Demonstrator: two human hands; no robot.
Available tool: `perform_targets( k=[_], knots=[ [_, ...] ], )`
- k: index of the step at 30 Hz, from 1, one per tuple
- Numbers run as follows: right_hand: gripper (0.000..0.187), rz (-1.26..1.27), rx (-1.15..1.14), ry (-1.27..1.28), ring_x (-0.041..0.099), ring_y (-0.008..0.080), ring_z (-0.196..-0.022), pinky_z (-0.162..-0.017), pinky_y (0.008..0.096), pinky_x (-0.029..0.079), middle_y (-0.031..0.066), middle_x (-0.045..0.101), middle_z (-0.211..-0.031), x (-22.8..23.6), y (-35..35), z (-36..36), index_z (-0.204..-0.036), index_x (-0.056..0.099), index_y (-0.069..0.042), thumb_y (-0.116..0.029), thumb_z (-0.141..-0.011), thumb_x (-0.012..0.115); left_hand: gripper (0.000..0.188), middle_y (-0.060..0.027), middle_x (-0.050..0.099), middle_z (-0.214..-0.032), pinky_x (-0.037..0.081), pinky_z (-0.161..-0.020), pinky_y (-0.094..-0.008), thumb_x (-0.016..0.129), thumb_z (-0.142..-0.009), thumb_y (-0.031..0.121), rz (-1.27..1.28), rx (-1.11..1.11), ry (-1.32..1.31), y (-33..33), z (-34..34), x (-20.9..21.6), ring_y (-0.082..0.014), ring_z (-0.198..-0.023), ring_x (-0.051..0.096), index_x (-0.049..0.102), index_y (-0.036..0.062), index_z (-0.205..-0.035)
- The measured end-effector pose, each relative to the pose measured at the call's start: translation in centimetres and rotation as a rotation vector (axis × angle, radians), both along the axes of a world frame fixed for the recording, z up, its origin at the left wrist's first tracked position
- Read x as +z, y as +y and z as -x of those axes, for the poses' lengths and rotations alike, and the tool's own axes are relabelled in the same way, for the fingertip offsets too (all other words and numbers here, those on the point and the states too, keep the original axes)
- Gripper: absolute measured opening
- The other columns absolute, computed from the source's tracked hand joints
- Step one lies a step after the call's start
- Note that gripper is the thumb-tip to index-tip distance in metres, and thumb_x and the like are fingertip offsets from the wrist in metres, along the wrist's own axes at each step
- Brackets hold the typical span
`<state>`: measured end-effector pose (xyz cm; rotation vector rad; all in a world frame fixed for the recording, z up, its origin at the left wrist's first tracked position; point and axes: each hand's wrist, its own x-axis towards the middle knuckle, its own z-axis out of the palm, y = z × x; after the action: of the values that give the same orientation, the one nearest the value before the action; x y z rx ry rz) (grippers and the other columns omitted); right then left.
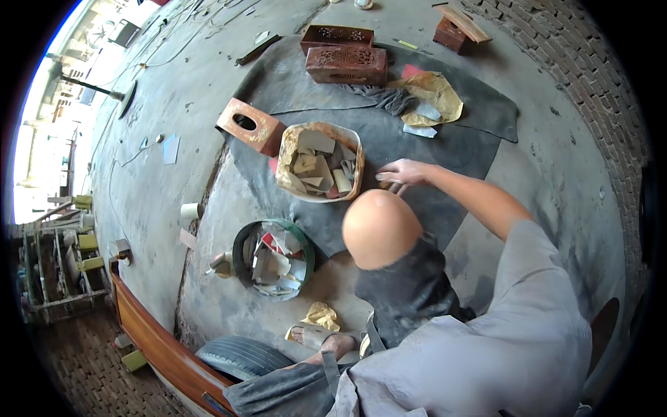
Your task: The person sits on the floor and sands the surface of a wooden cabinet using sandpaper. They repeatedly rub the sandpaper along the edges and flat surfaces of the furniture.
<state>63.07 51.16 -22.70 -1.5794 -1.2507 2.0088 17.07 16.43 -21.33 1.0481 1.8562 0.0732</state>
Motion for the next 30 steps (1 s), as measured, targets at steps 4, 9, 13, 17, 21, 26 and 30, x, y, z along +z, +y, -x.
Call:
perform_targets(
  k=[4,9,13,17,21,26,30],
  knots=[
    [0.036,-0.454,-0.311,-0.621,0.073,0.035,-0.095,-0.085,0.0416,0.058,0.017,0.074,-0.112,-6.6,2.8,-11.1,-0.122,0.067,-0.004,-0.024,-0.094,0.061,0.03,-0.01,0.057,-0.103,0.039,-0.084,-0.0393,0.068,-0.094,0.027,0.039,-0.008,0.021,2.1,-1.1,0.1,-0.0242,-0.097,0.047,0.061,0.0034,-0.111],
    [0.029,-0.689,-0.445,-1.128,0.066,0.0416,-0.105,-0.094,0.0463,0.052,0.0217,0.07,-0.11,-10.6,8.7,-23.6,-0.119,0.068,-0.007,-0.016,-0.094,0.056,0.03,-0.0105,0.057,-0.106,0.039,-0.086,-0.0398,0.067,-0.094,0.026,0.095,-0.009,0.054,4.5,-2.6,0.4,-0.025,-0.1,0.047,0.061,0.0033,-0.113],
    [0.04,-0.612,-0.384,-1.232,0.056,0.0404,-0.125,-0.107,0.0463,0.046,0.0233,0.058,-0.135,-11.7,14.8,-27.1,-0.132,0.061,-0.004,-0.015,-0.093,0.057,0.03,-0.0109,0.057,-0.107,0.039,-0.087,-0.0403,0.067,-0.094,0.025,0.139,-0.001,0.09,5.5,-4.2,-0.1,-0.0256,-0.102,0.047,0.061,0.0032,-0.114],
    [0.047,-0.631,-0.356,-1.295,0.046,0.0387,-0.138,-0.116,0.0459,0.038,0.0241,0.051,-0.146,-14.4,21.3,-32.8,-0.135,0.058,0.002,-0.017,-0.092,0.056,0.031,-0.0114,0.057,-0.109,0.039,-0.089,-0.0407,0.066,-0.094,0.024,0.185,0.001,0.097,7.1,-5.5,-0.9,-0.0262,-0.104,0.048,0.06,0.0031,-0.116],
    [0.046,-0.534,0.004,-1.501,0.039,0.0429,-0.144,-0.122,0.0516,0.028,0.0223,0.051,-0.148,-15.8,28.0,-34.1,-0.132,0.062,0.001,-0.022,-0.096,0.045,0.031,-0.0118,0.057,-0.111,0.039,-0.09,-0.0412,0.066,-0.094,0.023,0.207,0.033,0.126,8.9,-6.4,-1.0,-0.0268,-0.105,0.048,0.06,0.003,-0.117],
    [0.05,-0.479,0.103,-1.428,0.022,0.0521,-0.15,-0.123,0.0604,0.019,0.0212,0.039,-0.159,-16.8,32.6,-36.4,-0.142,0.055,0.0,-0.029,-0.103,0.041,0.031,-0.0123,0.057,-0.113,0.039,-0.092,-0.0417,0.065,-0.095,0.022,0.225,0.058,0.176,10.9,-7.5,-0.9,-0.0276,-0.108,0.048,0.06,0.0028,-0.119],
    [0.053,-0.363,0.01,-1.296,0.015,0.0498,-0.153,-0.122,0.063,0.018,0.0159,0.028,-0.167,-16.7,33.3,-34.2,-0.155,0.043,-0.016,-0.035,-0.106,0.035,0.032,-0.0128,0.057,-0.115,0.039,-0.093,-0.0422,0.065,-0.095,0.021,0.249,0.063,0.207,12.7,-8.3,-1.1,-0.0282,-0.11,0.048,0.06,0.0027,-0.12]
  ],
)
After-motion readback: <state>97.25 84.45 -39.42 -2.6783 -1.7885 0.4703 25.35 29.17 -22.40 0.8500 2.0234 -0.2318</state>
